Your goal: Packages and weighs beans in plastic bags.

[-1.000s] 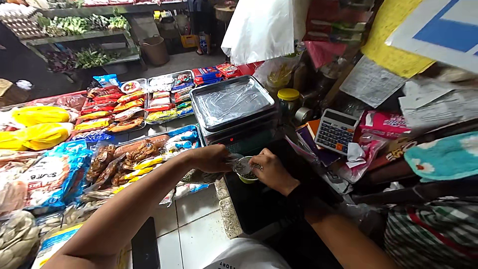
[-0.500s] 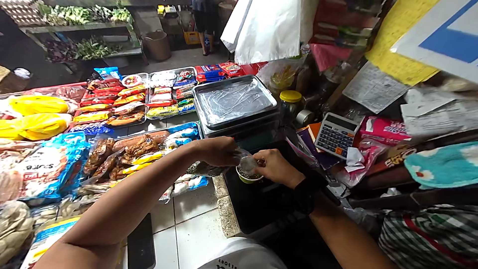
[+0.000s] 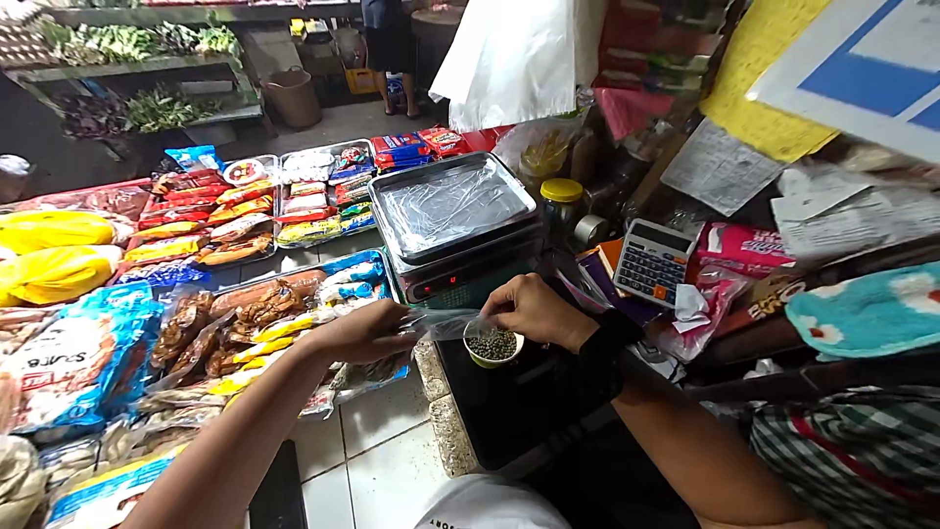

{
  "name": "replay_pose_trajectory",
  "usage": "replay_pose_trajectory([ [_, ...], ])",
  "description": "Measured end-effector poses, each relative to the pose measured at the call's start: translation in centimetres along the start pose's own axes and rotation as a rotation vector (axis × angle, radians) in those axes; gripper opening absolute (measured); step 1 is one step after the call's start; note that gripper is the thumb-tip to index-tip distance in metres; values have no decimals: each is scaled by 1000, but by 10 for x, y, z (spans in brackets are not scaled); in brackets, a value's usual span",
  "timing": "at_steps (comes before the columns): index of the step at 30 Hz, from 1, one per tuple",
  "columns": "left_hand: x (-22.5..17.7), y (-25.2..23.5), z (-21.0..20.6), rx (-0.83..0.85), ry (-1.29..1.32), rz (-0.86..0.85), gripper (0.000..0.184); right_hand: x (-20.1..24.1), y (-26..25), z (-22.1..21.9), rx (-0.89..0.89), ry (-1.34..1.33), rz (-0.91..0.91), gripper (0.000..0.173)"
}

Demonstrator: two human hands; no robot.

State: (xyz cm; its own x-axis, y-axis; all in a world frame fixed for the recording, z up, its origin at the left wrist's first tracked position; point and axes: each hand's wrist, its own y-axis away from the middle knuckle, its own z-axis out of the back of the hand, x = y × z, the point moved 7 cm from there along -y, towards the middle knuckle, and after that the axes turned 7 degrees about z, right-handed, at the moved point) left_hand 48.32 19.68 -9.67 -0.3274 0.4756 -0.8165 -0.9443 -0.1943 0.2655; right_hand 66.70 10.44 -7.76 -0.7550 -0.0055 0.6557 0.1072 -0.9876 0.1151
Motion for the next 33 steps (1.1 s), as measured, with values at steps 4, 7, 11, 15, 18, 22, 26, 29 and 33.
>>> replay_pose_trajectory([
  [4, 16, 6, -7, -44, 34, 9, 22, 7, -7, 6, 2, -10, 31, 12],
  [7, 33, 11, -14, -119, 129, 29, 22, 28, -14, 23, -62, -76, 117, 10],
  [11, 48, 9, -28, -297, 264, -106, 32, 82, -32, 54, -136, -46, 325, 6],
  [15, 45, 1, -39, -457, 405, -299, 21, 151, -47, 56, -68, 172, 550, 6],
  [18, 44, -4, -36, -565, 471, -386, 39, 179, -56, 49, -40, 312, 653, 9],
  [22, 50, -1, -13, -710, 433, -407, 105, 180, -78, 92, -124, 254, 496, 12],
  [26, 79, 15, 6, -917, 456, -241, 93, 153, -104, 168, -474, 97, 225, 19],
  [29, 96, 24, 5, -940, 509, -158, 74, 140, -125, 196, -694, 159, 193, 22],
  [33, 110, 30, -5, -904, 543, -169, 52, 122, -167, 161, -632, 327, 219, 23],
])
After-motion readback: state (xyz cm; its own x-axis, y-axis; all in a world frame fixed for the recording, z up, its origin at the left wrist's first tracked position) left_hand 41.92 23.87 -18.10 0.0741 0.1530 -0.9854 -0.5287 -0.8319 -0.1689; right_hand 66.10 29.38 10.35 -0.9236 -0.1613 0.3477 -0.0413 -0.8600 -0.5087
